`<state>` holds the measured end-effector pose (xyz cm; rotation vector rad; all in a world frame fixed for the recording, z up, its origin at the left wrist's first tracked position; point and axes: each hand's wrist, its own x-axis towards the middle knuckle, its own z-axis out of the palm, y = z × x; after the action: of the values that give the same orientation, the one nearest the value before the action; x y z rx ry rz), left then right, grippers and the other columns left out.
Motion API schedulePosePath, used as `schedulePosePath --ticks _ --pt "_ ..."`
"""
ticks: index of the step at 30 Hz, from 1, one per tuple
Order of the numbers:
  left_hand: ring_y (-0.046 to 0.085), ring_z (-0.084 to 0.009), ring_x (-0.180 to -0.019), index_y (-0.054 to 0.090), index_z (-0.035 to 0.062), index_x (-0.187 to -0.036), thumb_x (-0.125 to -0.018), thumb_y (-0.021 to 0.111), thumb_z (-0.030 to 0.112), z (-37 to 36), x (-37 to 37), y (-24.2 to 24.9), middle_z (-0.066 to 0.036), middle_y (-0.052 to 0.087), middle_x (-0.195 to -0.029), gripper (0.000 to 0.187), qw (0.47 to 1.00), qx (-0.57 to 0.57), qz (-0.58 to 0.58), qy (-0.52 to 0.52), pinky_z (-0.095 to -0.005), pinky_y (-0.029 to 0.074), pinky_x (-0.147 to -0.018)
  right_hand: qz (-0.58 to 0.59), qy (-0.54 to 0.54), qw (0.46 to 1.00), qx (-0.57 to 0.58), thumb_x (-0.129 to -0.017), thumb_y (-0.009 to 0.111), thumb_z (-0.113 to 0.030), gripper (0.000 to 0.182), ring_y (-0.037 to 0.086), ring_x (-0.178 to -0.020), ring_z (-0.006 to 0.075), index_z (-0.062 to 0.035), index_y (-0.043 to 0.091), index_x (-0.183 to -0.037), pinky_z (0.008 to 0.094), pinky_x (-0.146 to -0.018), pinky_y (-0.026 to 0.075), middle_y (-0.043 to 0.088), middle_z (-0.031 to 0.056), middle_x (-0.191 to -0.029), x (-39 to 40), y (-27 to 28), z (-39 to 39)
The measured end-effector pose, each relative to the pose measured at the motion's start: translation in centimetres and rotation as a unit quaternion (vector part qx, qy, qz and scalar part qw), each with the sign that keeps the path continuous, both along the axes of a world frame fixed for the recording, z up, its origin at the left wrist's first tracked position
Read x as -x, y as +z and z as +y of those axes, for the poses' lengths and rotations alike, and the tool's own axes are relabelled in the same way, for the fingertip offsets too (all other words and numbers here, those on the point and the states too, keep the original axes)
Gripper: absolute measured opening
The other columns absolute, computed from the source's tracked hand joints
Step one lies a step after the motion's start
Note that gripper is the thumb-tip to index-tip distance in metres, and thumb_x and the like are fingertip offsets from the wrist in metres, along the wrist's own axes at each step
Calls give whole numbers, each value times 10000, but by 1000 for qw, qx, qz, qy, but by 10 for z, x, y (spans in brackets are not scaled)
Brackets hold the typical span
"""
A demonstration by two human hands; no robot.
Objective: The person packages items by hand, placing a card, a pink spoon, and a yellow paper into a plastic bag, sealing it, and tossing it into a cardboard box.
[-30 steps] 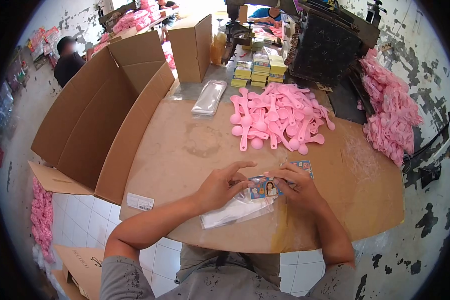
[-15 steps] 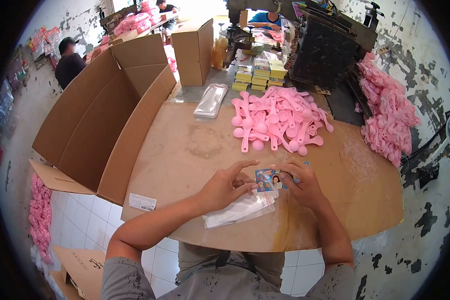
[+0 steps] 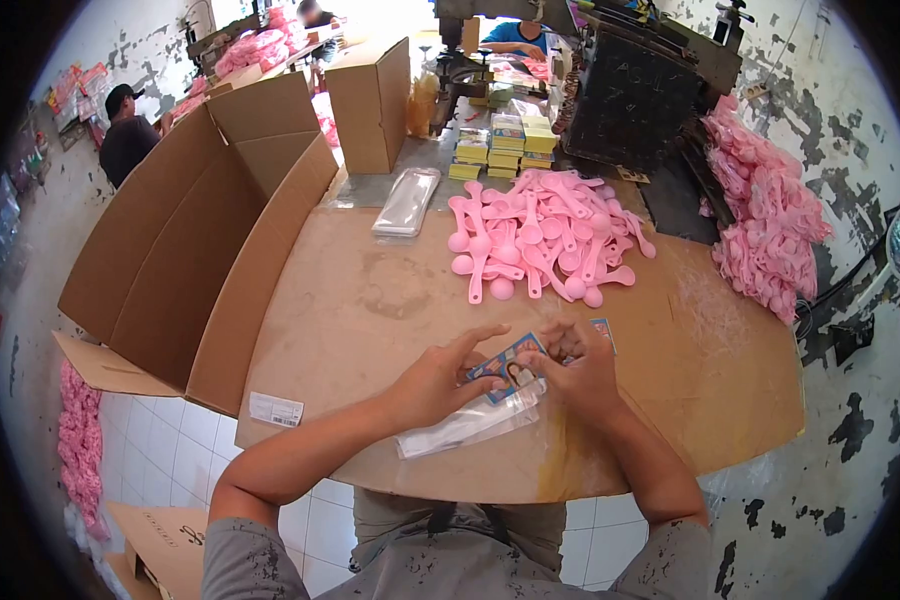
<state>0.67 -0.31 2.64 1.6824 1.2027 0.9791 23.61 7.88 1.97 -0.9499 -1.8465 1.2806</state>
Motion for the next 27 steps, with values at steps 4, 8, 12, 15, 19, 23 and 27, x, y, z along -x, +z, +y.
schedulePosePath --ticks 4,8,12,15,19,23,27 --pt "714 -118 -931 399 92 -1548 -987 703 72 0 -3 6 -124 782 -1038 640 998 60 -34 13 -294 566 -848 36 35 999 0 -922 776 -121 188 661 -876 103 14 714 -1037 271 -775 535 704 83 -935 2 8 -1" --pt "678 -79 -915 451 46 -1504 -1013 669 69 2 -2 -12 -100 766 -1058 538 985 81 -152 4 -264 556 -788 10 178 954 -240 -964 729 -203 231 672 -841 162 25 701 -984 310 -769 537 688 89 -903 2 8 15" --pt "660 -64 -903 550 0 -1416 -1024 657 79 10 4 -16 -73 750 -1050 414 976 99 -191 23 -250 551 -760 -62 -108 968 -218 -950 721 -256 278 682 -830 217 8 694 -1033 351 -770 544 693 105 -917 -27 6 83" --pt "658 -60 -923 593 -15 -1362 -1029 654 88 12 9 -13 -58 744 -1047 355 980 118 -160 16 -246 551 -774 -181 -192 937 -230 -907 735 -223 277 685 -830 230 -14 679 -1082 370 -759 546 695 115 -916 -36 14 118" --pt "656 -57 -926 612 -16 -1325 -1029 662 104 10 8 -15 -54 739 -1048 323 975 97 -200 3 -242 548 -774 -176 -211 938 -209 -867 747 -184 305 681 -799 266 -40 675 -1126 398 -727 542 685 128 -902 -36 -1 149" --pt "655 -53 -920 606 -19 -1291 -1020 677 104 13 14 -14 -53 738 -1042 306 968 82 -237 14 -236 546 -772 -183 -271 873 -363 -892 692 -106 244 665 -764 240 -43 688 -1128 381 -679 529 676 108 -897 -47 23 145" --pt "678 -60 -911 585 9 -1310 -1009 689 95 17 17 -18 -53 739 -1070 330 955 75 -286 33 -237 570 -764 -59 -174 944 -276 -951 617 -57 236 642 -754 142 -55 710 -1168 317 -635 508 682 51 -893 -49 49 106"
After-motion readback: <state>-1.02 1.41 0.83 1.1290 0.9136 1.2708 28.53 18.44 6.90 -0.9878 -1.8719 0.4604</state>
